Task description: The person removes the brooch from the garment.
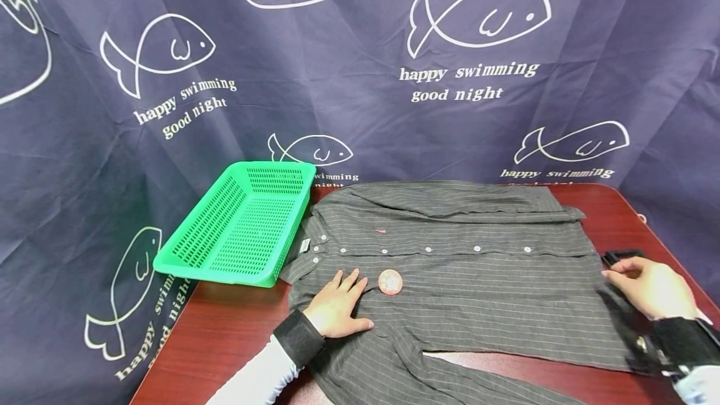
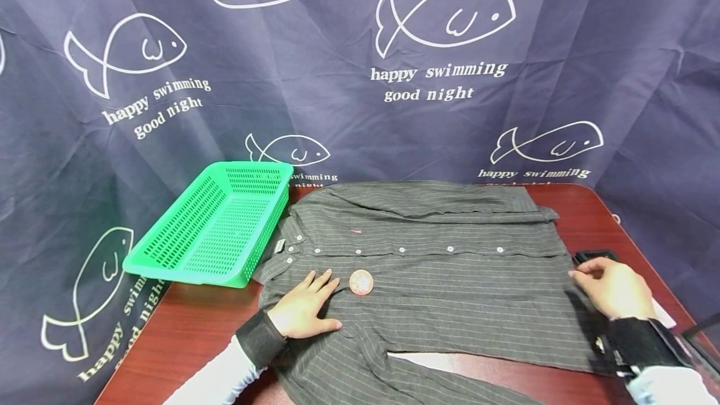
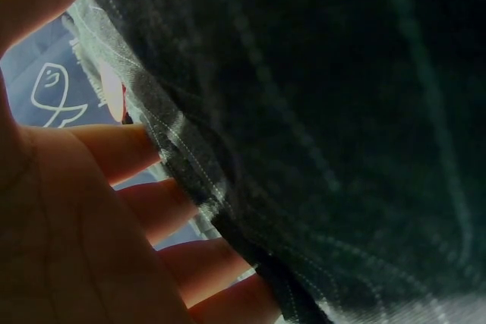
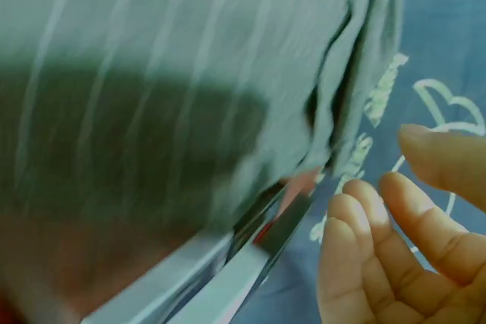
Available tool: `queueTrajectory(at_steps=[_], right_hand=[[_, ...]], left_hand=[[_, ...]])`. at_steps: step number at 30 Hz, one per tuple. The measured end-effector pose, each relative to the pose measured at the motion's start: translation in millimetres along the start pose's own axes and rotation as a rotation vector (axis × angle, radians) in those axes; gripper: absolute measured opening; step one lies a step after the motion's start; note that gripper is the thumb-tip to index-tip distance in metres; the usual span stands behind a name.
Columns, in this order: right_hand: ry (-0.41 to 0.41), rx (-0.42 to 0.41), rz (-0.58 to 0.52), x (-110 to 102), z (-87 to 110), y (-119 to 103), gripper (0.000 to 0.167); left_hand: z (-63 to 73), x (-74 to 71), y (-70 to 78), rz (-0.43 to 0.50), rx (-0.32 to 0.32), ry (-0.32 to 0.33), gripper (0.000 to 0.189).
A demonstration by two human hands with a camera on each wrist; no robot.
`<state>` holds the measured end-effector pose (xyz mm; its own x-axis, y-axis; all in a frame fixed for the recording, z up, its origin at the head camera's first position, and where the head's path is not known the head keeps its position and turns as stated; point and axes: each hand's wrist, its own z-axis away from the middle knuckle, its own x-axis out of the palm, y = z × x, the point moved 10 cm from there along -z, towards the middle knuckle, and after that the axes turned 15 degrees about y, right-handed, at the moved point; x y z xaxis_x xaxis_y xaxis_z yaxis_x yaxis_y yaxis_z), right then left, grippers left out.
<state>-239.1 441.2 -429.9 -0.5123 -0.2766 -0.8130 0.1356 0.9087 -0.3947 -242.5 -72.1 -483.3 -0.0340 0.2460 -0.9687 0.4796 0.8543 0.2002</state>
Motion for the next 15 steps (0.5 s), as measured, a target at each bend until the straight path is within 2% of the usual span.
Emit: queueTrajectory(at_steps=[6, 15], right_hand=[[-0.006, -0.094, -0.096, 3, 1.3, -42, 0.029], [-0.013, -0.165, -0.217, 5, 6.7, -108, 0.028]], left_hand=[[0.2, 1.6, -1.0, 0.009, -0.005, -0.011, 0.082], [0.4, 0.1, -0.6, 0.016, -0.008, -0.008, 0.082]])
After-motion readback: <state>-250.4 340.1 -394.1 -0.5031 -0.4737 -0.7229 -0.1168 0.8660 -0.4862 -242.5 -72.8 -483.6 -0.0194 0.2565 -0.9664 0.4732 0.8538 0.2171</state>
